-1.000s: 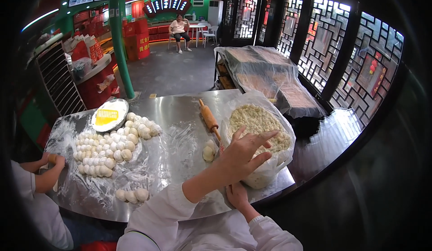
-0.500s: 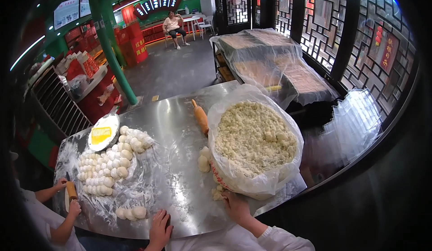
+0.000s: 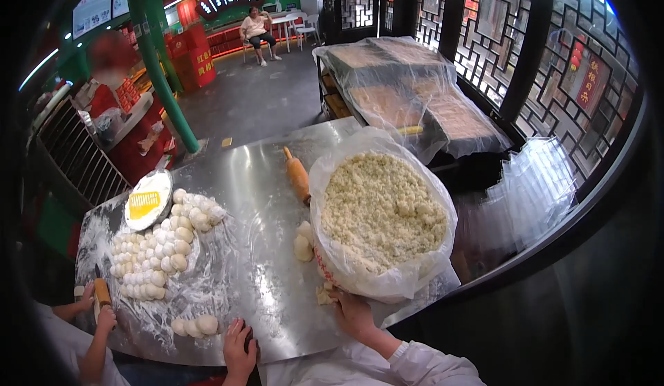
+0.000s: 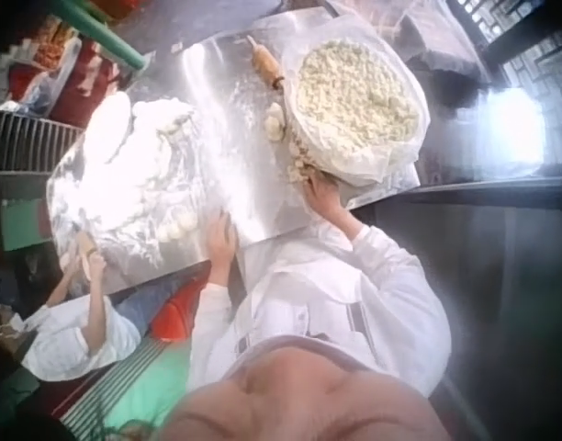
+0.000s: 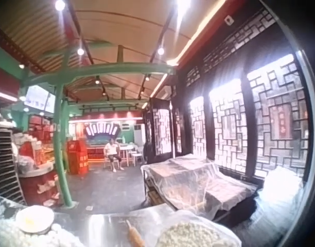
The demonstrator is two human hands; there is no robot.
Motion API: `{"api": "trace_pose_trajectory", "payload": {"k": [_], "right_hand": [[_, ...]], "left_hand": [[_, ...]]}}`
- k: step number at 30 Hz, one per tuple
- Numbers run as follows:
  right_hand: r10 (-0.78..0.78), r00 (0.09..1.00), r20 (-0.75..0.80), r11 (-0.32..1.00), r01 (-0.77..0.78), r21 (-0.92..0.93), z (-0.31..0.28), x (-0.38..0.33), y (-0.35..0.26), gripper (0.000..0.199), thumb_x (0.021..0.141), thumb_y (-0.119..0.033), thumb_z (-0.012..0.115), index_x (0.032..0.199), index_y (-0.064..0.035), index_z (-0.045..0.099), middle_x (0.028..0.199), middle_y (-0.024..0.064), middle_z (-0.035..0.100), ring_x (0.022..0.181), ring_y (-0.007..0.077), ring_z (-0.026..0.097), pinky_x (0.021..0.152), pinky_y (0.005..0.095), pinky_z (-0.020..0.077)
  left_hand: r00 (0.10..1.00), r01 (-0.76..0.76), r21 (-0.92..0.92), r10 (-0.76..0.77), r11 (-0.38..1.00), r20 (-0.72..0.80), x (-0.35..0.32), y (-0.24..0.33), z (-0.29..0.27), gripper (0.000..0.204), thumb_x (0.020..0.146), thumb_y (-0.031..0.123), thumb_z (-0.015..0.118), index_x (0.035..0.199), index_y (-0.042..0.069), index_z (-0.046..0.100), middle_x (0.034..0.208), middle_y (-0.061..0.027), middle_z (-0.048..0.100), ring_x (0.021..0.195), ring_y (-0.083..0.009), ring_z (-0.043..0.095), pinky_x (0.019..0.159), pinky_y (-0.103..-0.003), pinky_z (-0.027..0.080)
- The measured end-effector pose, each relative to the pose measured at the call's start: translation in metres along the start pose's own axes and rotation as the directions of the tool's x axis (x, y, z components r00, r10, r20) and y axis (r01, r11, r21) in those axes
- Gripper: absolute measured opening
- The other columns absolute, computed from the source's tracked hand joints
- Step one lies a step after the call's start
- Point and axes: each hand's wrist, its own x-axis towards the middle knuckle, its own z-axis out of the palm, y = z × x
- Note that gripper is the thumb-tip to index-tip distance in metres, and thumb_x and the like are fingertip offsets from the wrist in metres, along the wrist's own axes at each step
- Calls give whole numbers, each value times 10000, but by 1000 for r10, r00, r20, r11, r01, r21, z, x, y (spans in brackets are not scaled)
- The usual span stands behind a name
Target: Preparing and portioning dough for buns or dumplings at a restaurant prep station.
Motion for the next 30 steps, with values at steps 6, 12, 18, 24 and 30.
{"api": "trace_pose_trajectory", "payload": {"k": [6,12,18,24,30], "right_hand": [[57,990,-131,998,-54,24,-1,13,-3,253,887,-104,571,1138,-76,567,1040,173,617,952,380,597,802,453,471],[-124,992,23,992,124,16,-5,9,-6,325,880,-90,585,1205,-108,579,1061,157,631,975,364,599,836,446,464],[143,985,-93,970,-121,213,3,0,1,255,912,-114,531,1157,-103,600,1024,195,642,951,389,605,817,460,475],[74,988,-137,996,-67,55,4,0,3,220,909,-108,549,1122,-81,597,983,178,654,935,372,618,809,433,480],[93,992,-87,993,-87,74,3,1,7,236,924,-138,514,1149,-105,578,1058,198,632,979,396,592,834,483,470]], "left_hand": [[999,-43,132,40,990,27,30,26,16,493,874,195,614,1308,-8,494,1450,-228,396,1370,-409,330,1131,-516,254],[971,-195,-50,200,979,128,35,67,57,474,886,234,611,1291,5,521,1438,-215,418,1368,-398,337,1136,-516,243],[989,-143,-187,145,972,-4,41,75,69,408,846,151,641,1232,37,574,1366,-164,506,1301,-349,434,1101,-467,309],[999,3,-462,-28,887,-45,118,84,83,391,834,114,638,1218,66,584,1239,-133,574,1179,-323,509,1003,-444,368],[989,-97,-392,46,915,-138,205,91,108,324,830,109,620,1149,60,609,1070,-127,583,1052,-314,548,910,-439,417]]}}
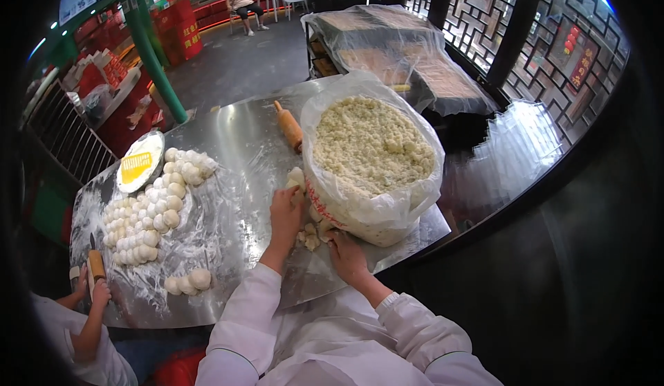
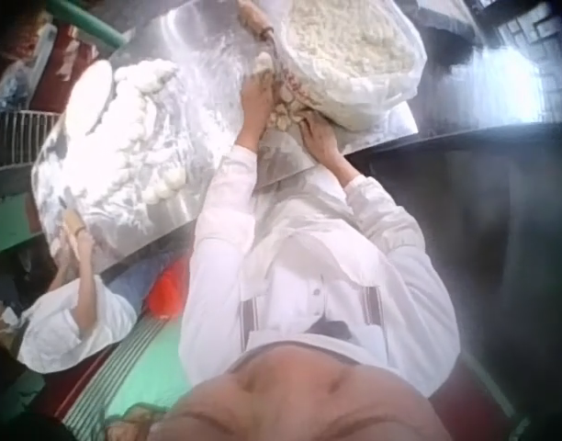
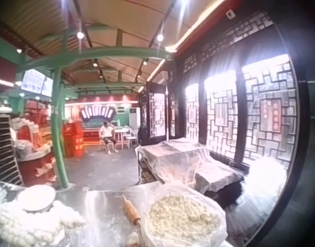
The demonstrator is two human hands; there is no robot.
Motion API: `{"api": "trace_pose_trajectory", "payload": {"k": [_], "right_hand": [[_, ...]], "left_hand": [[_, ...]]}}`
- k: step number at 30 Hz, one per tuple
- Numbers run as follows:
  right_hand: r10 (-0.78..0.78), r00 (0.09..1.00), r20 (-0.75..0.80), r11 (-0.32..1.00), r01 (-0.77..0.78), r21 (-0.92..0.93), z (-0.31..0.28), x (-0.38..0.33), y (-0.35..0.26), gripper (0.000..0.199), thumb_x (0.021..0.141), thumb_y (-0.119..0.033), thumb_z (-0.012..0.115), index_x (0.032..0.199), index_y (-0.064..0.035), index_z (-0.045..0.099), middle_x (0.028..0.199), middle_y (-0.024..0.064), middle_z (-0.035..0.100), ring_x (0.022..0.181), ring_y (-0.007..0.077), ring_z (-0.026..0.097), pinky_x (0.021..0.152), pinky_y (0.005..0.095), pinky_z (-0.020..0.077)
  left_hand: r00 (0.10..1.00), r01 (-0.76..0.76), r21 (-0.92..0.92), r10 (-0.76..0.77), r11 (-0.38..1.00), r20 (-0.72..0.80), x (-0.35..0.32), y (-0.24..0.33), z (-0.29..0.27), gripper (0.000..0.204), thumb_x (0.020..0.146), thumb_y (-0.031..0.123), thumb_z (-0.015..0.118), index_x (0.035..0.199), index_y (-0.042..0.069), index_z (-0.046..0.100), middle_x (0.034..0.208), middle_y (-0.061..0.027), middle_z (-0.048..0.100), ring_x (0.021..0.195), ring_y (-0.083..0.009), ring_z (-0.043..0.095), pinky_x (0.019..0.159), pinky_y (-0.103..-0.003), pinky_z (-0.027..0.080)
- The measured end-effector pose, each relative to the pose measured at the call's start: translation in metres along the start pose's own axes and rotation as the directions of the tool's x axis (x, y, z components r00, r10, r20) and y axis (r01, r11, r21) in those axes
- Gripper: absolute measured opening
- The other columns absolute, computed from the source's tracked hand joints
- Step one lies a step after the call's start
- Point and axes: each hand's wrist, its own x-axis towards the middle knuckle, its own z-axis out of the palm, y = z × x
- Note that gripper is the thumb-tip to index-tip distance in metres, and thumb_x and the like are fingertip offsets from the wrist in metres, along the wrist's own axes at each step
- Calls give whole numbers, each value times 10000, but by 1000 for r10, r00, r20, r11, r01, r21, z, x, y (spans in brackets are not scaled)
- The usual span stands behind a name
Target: Preparing and portioning dough for buns or dumplings at a restaurant prep station.
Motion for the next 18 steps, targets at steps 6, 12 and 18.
{"api": "trace_pose_trajectory", "payload": {"k": [6,12,18], "right_hand": [[-39,999,18,999,39,31,7,5,-6,226,930,-161,511,1138,-106,580,1094,180,612,985,382,590,834,476,478],[-103,993,-54,995,103,11,3,1,-2,199,885,-90,543,1076,-99,595,986,151,619,928,356,605,804,451,481],[14,996,86,1000,-12,-26,-6,-9,-7,209,908,-152,540,1108,-111,585,1043,139,614,973,345,600,829,455,483]], "left_hand": [[999,-3,253,11,967,-32,33,-23,11,401,752,127,719,1131,55,608,1108,-154,545,1030,-350,535,915,-433,441],[969,245,-45,-243,968,44,11,-31,4,449,758,45,723,1150,37,504,1047,-154,579,983,-329,568,858,-405,467],[985,169,-169,-170,971,12,-61,2,-84,486,742,35,731,1195,86,565,1081,-87,599,951,-234,609,835,-356,497]]}}
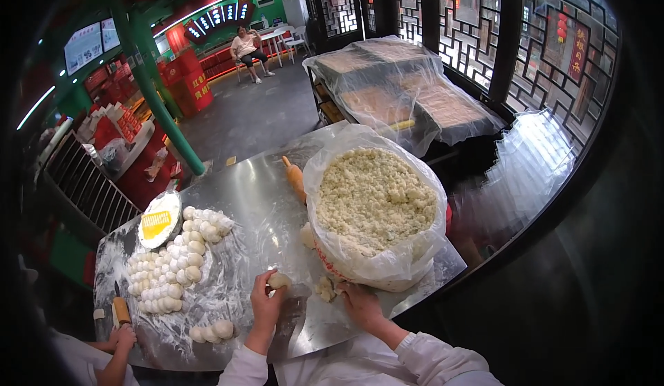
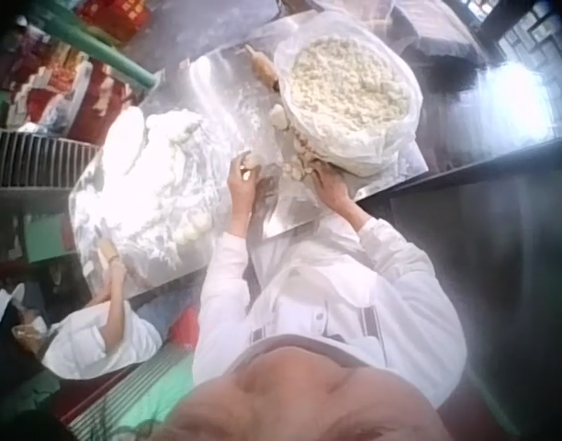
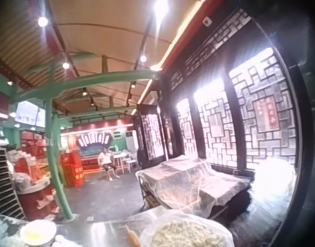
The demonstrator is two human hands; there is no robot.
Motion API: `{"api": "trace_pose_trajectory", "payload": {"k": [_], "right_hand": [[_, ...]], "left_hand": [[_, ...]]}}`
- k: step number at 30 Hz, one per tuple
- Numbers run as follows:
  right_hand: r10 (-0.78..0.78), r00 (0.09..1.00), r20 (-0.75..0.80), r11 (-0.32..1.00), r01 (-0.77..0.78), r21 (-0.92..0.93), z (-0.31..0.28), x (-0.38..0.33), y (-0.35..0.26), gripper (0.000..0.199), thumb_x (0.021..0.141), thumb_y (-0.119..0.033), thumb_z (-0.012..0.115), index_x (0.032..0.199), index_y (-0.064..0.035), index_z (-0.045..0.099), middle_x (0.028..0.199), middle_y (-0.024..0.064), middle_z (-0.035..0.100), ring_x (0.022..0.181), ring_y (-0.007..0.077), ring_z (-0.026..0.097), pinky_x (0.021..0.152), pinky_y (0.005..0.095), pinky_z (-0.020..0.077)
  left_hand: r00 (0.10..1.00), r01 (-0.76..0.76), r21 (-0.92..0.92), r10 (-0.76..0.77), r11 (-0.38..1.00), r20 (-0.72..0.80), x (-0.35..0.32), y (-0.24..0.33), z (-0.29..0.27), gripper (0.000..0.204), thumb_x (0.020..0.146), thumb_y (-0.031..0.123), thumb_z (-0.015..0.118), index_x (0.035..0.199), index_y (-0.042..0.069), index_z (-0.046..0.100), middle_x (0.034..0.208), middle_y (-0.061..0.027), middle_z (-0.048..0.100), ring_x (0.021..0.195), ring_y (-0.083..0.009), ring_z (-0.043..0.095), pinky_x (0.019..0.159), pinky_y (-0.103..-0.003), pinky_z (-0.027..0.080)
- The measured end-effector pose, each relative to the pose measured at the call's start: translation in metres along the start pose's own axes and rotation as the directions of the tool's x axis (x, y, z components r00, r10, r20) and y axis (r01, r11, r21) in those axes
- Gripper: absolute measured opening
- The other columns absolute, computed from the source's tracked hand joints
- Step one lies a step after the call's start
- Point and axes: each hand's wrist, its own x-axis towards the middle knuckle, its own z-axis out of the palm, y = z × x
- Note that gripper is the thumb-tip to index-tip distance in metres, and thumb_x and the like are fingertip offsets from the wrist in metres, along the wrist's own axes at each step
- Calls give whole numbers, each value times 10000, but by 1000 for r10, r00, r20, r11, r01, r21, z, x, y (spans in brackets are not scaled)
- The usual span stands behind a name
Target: Preparing and portioning dough for buns or dumplings at a restaurant prep station.
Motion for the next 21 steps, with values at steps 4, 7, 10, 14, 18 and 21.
{"api": "trace_pose_trajectory", "payload": {"k": [4,7,10,14,18,21], "right_hand": [[-101,993,-55,995,101,-9,3,6,3,214,882,-107,569,1095,-106,585,1022,134,618,952,342,601,818,453,485],[-135,984,-113,990,140,35,1,15,3,216,875,-75,561,1088,-82,599,970,157,620,901,355,609,782,430,480],[-134,986,-99,989,140,49,5,25,1,217,878,-66,558,1090,-79,601,974,157,617,896,357,602,781,430,473],[-113,988,-102,988,122,94,4,17,4,241,866,-41,571,1100,-92,589,1034,143,627,944,359,597,797,432,485],[-161,982,-102,982,170,88,-2,16,-7,238,861,-36,588,1095,-81,590,1027,150,628,945,358,601,791,424,487],[-341,936,-89,940,336,-67,0,38,-45,212,876,-78,587,1087,-67,610,999,151,624,938,346,592,794,426,479]], "left_hand": [[963,-142,411,28,901,270,-48,-26,-36,522,691,122,789,1180,102,607,1117,-125,603,1027,-321,565,892,-402,467],[960,88,327,-168,941,225,-10,4,-38,476,754,316,764,1149,90,623,1117,-122,621,1071,-313,544,925,-417,410],[978,-198,474,143,858,151,24,-8,-19,433,873,294,640,1254,99,576,1285,-146,568,1232,-342,480,1018,-476,358],[940,-333,742,141,581,311,-5,-25,28,501,911,319,575,1360,107,502,1436,-162,448,1352,-375,369,1091,-558,262],[959,-279,782,122,557,256,1,-26,31,535,934,343,530,1415,125,449,1491,-161,379,1391,-388,313,1100,-630,191],[977,-201,760,66,618,204,11,-44,30,499,939,249,528,1421,147,452,1513,-137,360,1418,-365,272,1110,-612,182]]}}
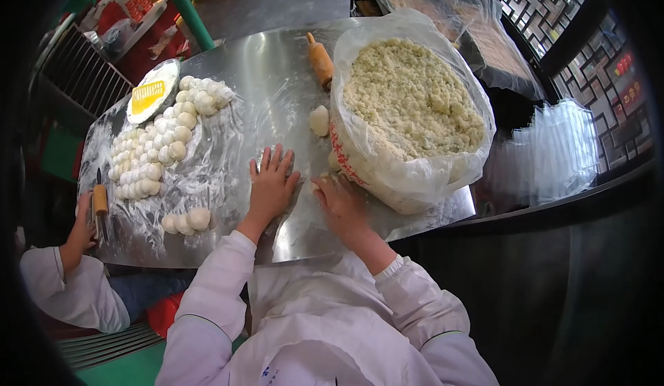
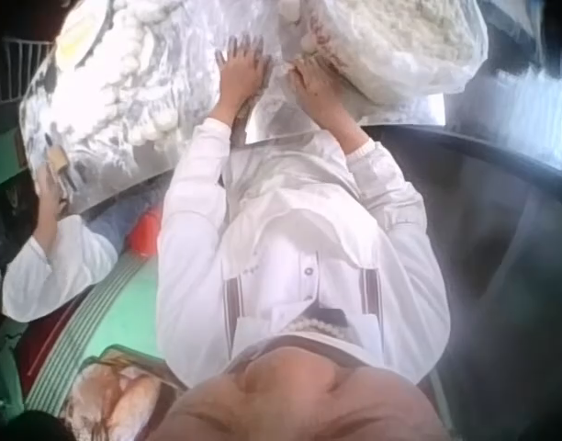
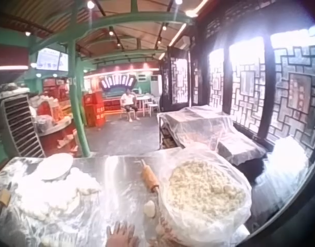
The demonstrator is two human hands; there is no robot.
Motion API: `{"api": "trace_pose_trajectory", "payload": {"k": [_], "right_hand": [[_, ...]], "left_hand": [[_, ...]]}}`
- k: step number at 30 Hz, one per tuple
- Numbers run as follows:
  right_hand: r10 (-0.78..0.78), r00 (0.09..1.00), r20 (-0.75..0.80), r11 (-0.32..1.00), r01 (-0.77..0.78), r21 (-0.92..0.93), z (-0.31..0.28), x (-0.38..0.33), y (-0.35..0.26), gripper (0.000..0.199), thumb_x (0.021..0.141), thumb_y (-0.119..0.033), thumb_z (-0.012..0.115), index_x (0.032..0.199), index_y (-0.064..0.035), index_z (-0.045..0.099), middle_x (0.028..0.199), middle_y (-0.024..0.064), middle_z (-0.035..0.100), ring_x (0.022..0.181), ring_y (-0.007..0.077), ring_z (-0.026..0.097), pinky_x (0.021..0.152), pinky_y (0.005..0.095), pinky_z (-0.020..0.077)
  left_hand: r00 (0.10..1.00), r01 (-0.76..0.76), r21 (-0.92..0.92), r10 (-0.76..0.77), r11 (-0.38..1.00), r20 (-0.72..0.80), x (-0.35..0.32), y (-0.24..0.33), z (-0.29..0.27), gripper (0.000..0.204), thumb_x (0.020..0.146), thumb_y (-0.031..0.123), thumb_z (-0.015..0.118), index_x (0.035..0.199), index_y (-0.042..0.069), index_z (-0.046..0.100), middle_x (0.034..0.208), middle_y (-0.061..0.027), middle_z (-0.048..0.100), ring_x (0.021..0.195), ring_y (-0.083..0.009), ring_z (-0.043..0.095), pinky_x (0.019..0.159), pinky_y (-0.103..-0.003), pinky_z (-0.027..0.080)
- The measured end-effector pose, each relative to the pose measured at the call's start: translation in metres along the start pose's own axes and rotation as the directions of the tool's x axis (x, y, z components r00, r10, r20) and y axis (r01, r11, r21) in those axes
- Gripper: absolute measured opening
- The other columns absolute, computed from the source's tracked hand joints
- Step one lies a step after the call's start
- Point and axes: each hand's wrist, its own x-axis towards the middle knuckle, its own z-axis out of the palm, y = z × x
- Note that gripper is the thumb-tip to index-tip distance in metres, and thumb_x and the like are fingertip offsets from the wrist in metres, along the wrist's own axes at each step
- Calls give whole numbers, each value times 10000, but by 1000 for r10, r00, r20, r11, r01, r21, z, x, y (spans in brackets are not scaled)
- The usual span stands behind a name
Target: Preparing and portioning dough for buns or dumplings at a restaurant prep station.
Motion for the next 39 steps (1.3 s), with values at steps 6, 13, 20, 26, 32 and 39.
{"api": "trace_pose_trajectory", "payload": {"k": [6,13,20,26,32,39], "right_hand": [[-132,965,228,907,210,-365,30,25,19,133,870,-144,586,964,-58,623,913,134,604,936,324,567,813,430,458],[-36,958,285,997,15,75,24,38,-39,171,798,-49,648,954,-42,579,902,146,570,894,335,572,731,413,471],[-134,969,208,948,64,313,56,26,-83,316,808,1,650,1099,-30,532,984,154,562,880,345,570,720,408,484],[-462,693,554,880,280,384,92,-44,-116,676,882,-252,637,1434,-5,337,1433,207,412,1361,350,361,1104,466,323],[-54,883,466,994,93,-60,52,2,-6,752,887,-284,624,1459,50,266,1516,223,303,1436,351,233,1169,455,199],[-301,846,439,948,315,43,-72,58,-72,567,926,-272,606,1391,-18,406,1437,171,421,1337,322,399,1097,415,344]], "left_hand": [[977,170,-238,-131,956,169,-22,-29,-34,482,772,197,723,1216,87,572,1070,-90,612,1068,-301,519,954,-467,376],[852,428,-882,-412,197,322,-60,-17,-45,301,840,237,729,1008,51,562,973,-48,593,922,-158,560,813,-324,446],[837,165,-895,-421,-414,349,-65,-19,-72,412,875,184,700,1188,42,473,1068,-96,584,940,-159,594,848,-281,479],[824,-38,-876,-512,-481,245,-83,-68,-86,475,883,109,665,1287,-15,446,1110,-170,620,1020,-260,639,864,-333,533],[830,130,-846,-410,-517,378,-94,-39,-72,353,892,43,600,1229,1,506,1069,-190,643,881,-251,671,653,-294,543],[831,174,-846,-385,-504,401,-104,-41,-63,457,866,-5,487,1320,32,449,1129,-211,606,800,-237,666,499,-260,504]]}}
